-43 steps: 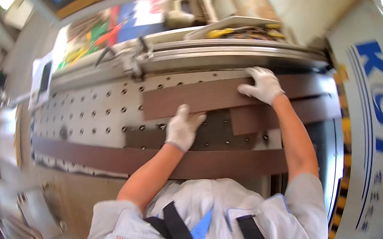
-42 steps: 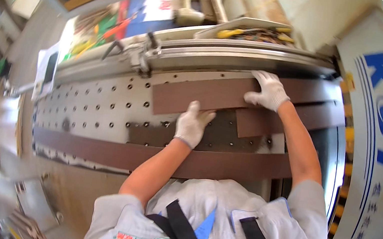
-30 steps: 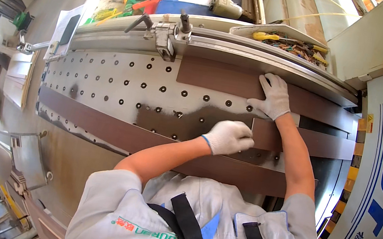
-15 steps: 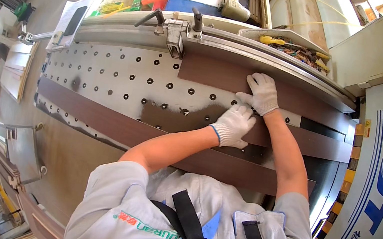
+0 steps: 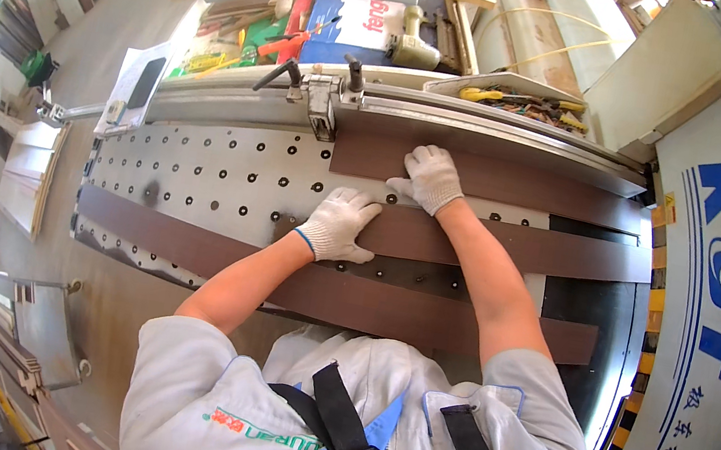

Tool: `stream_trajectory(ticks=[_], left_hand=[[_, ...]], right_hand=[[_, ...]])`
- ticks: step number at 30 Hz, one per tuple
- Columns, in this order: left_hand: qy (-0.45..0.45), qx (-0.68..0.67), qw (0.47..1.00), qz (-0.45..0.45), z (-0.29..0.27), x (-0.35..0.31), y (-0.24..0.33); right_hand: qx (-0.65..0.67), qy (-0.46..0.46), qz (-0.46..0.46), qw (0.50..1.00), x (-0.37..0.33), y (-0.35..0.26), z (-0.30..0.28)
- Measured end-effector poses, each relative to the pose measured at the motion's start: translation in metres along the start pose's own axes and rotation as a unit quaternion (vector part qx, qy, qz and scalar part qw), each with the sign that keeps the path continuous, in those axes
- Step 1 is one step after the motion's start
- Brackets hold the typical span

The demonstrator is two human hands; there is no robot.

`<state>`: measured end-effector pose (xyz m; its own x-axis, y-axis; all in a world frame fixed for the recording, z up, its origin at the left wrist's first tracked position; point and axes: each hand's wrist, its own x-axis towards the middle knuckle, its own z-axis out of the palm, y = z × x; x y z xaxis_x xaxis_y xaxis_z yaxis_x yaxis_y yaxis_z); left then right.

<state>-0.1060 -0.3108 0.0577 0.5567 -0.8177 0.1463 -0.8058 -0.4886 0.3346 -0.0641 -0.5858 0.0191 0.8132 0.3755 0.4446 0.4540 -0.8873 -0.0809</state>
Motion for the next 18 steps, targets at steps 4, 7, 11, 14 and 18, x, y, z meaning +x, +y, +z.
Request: stream_trajectory(ticks=[4, 7, 11, 14, 18], left_hand=[[0.137, -0.011, 0.990, 0.020, 0.007, 0.031, -0.009], [0.149, 0.016, 0.989, 0.004, 0.029, 0.081, -0.019], [0.166, 0.081, 0.983, 0.001, 0.055, 0.101, -0.037], [0.132, 0.093, 0.987, 0.006, 0.052, 0.097, -0.042], [0.129, 0.144, 0.981, 0.010, 0.056, 0.095, -0.049]], right_hand=[[0.094, -0.008, 0.074, 0.993, -0.014, -0.006, -0.036], [0.032, -0.037, 0.177, 0.983, -0.064, 0.032, -0.070], [-0.112, -0.092, 0.192, 0.971, -0.111, 0.089, -0.092], [-0.129, -0.077, 0.151, 0.977, -0.115, 0.090, -0.073], [-0.140, -0.056, 0.116, 0.982, -0.104, 0.075, -0.057]])
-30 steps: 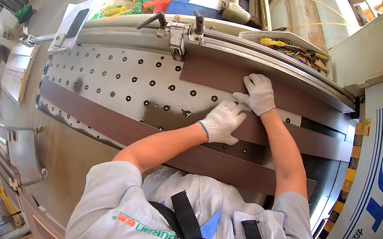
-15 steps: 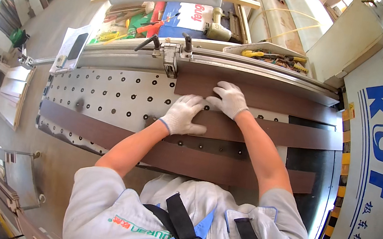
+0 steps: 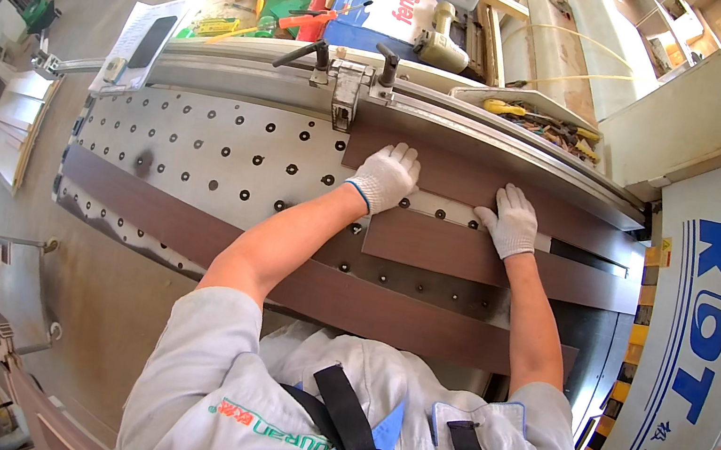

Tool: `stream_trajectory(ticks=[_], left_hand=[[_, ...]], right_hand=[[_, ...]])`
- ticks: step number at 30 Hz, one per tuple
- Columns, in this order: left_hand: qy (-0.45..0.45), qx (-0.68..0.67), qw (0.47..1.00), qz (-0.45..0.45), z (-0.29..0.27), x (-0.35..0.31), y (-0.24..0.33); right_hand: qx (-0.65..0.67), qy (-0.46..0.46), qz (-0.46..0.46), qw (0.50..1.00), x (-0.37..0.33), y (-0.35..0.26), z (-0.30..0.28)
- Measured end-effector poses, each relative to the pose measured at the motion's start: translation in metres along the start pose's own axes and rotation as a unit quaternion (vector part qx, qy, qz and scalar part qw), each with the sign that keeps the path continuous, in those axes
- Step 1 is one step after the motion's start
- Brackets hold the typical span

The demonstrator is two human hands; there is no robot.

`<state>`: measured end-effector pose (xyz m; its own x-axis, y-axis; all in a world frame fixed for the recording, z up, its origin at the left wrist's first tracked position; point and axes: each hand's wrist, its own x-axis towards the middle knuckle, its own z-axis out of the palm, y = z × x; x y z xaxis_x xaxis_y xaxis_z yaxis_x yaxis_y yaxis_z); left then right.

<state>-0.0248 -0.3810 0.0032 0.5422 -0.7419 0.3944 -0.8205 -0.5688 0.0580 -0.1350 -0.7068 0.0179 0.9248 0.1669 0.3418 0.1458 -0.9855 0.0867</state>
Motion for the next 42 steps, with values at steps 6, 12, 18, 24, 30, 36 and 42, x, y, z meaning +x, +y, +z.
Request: stream_trajectory(ticks=[6, 12, 18, 24, 30, 36, 42], left_hand=[[0.010, 0.009, 1.000, -0.012, -0.003, 0.000, 0.000], [-0.119, -0.008, 0.991, -0.061, -0.010, 0.010, 0.016], [-0.109, -0.139, 0.984, 0.011, -0.050, -0.030, 0.077], [-0.016, -0.141, 0.990, -0.021, -0.036, -0.060, 0.073], [-0.008, -0.204, 0.979, 0.003, -0.053, -0.096, 0.069], [0.004, -0.151, 0.988, -0.043, -0.069, -0.081, 0.032], [-0.003, -0.167, 0.978, -0.121, -0.071, -0.074, 0.012]], right_hand=[[0.087, -0.036, 0.057, 0.994, 0.002, -0.023, -0.020], [0.119, -0.154, -0.030, 0.980, -0.072, -0.026, -0.080], [0.117, -0.078, -0.024, 0.990, -0.055, -0.053, -0.051], [0.133, -0.065, -0.020, 0.989, -0.040, -0.075, -0.041], [0.140, -0.058, -0.020, 0.988, -0.039, -0.079, -0.043], [0.138, -0.059, -0.013, 0.989, -0.044, -0.078, -0.038], [0.154, -0.062, -0.017, 0.986, -0.057, -0.086, -0.052]])
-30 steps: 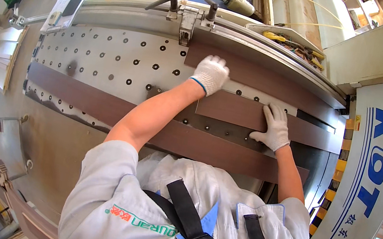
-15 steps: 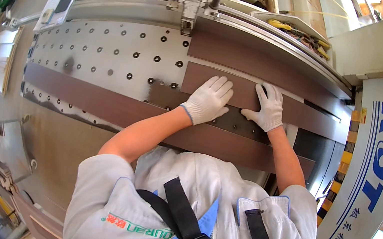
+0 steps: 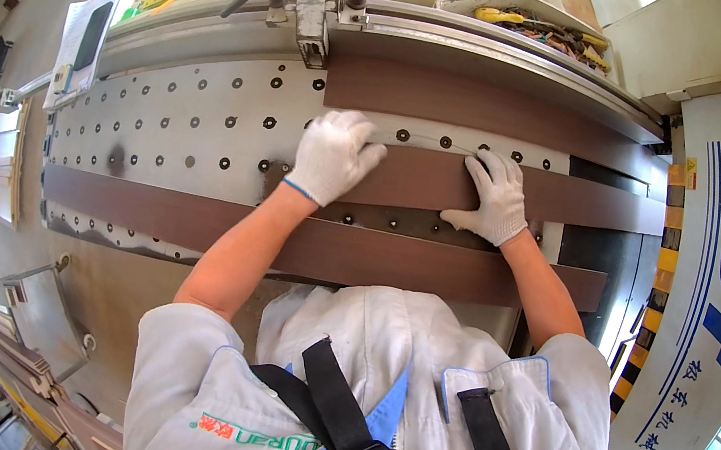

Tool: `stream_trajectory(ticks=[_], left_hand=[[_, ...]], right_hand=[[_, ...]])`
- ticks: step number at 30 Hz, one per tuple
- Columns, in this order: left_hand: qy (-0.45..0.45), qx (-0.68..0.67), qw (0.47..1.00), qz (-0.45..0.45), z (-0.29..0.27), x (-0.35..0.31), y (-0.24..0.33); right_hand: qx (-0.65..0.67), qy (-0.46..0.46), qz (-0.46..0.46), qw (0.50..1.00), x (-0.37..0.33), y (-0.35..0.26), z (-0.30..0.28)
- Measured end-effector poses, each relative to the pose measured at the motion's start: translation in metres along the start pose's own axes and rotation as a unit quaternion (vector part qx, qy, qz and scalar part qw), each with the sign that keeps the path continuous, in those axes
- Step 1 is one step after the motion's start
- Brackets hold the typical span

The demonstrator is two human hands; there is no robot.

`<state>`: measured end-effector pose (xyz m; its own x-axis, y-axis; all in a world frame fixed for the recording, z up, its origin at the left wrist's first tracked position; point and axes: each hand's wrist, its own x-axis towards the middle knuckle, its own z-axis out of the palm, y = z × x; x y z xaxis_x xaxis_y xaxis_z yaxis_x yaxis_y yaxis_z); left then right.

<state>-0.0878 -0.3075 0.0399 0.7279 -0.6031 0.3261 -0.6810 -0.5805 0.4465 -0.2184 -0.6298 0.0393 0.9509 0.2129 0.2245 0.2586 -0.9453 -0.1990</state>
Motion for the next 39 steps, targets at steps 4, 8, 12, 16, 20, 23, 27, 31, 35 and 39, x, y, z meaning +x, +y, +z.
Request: stream_trajectory(ticks=[4, 8, 12, 16, 20, 23, 27, 31, 35, 39], left_hand=[[-0.123, 0.073, 0.985, -0.092, 0.001, 0.024, -0.016], [-0.233, 0.082, 0.967, -0.058, -0.004, 0.052, -0.018], [-0.296, 0.124, 0.947, 0.026, 0.003, 0.066, -0.029], [-0.278, 0.186, 0.940, 0.066, 0.011, 0.064, -0.033], [-0.292, 0.203, 0.931, 0.082, 0.011, 0.065, -0.033], [-0.388, 0.213, 0.895, 0.054, -0.005, 0.083, -0.012], [-0.351, 0.247, 0.898, 0.096, -0.005, 0.083, -0.013], [-0.118, 0.275, 0.943, 0.147, 0.001, 0.091, -0.015], [0.071, 0.252, 0.950, 0.169, -0.009, 0.120, 0.001], [0.159, 0.145, 0.961, 0.174, -0.016, 0.114, 0.027]], right_hand=[[0.011, 0.012, -0.002, 1.000, -0.006, -0.004, -0.002], [0.010, 0.026, -0.013, 1.000, -0.007, -0.003, -0.003], [0.015, 0.043, -0.017, 0.999, -0.009, -0.003, 0.000], [0.014, 0.038, -0.014, 0.999, -0.012, -0.006, -0.002], [0.016, 0.043, -0.017, 0.999, -0.015, -0.007, -0.003], [0.018, 0.048, -0.019, 0.998, -0.015, -0.009, -0.007], [0.084, 0.051, 0.028, 0.995, -0.012, -0.006, -0.013], [0.128, 0.051, 0.147, 0.979, 0.026, 0.009, -0.019], [-0.027, -0.077, 0.111, 0.990, 0.056, 0.032, -0.004], [0.246, 0.001, 0.231, 0.941, 0.050, 0.038, -0.024]])
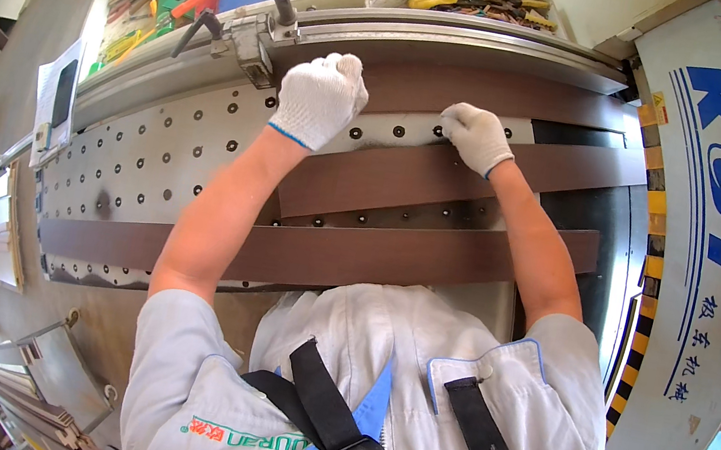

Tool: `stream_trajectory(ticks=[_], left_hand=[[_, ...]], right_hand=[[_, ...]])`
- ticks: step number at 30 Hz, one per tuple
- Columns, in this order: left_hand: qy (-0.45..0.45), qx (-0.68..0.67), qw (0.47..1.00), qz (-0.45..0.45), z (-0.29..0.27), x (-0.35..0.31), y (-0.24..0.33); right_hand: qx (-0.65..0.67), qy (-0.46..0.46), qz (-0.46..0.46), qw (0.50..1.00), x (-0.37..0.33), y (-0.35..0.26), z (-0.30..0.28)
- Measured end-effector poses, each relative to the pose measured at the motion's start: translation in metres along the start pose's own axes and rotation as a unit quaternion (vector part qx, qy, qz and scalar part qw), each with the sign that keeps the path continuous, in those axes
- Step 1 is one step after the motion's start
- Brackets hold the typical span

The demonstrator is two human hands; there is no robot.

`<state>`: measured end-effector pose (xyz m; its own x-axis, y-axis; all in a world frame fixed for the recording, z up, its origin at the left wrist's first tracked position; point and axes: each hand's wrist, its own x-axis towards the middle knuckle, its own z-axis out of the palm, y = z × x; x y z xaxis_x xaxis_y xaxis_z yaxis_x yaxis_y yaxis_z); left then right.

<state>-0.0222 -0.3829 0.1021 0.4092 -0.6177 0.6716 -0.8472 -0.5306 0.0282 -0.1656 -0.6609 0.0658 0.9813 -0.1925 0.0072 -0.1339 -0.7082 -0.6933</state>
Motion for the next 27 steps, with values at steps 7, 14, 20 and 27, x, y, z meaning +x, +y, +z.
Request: stream_trajectory(ticks=[7, 14, 20, 27], left_hand=[[-0.227, -0.166, 0.959, 0.044, 0.009, -0.081, 0.089], [-0.255, -0.197, 0.947, 0.002, 0.014, -0.082, 0.079], [-0.193, -0.221, 0.956, 0.007, 0.016, -0.090, 0.063], [-0.193, -0.237, 0.952, 0.005, 0.037, -0.069, 0.072]], right_hand=[[0.383, 0.238, 0.142, 0.881, 0.008, -0.017, -0.117], [0.143, 0.133, -0.139, 0.971, -0.126, -0.178, -0.207], [-0.560, -0.222, 0.233, 0.763, -0.140, -0.061, -0.103], [-0.306, 0.163, 0.265, 0.900, -0.094, 0.080, -0.021]])
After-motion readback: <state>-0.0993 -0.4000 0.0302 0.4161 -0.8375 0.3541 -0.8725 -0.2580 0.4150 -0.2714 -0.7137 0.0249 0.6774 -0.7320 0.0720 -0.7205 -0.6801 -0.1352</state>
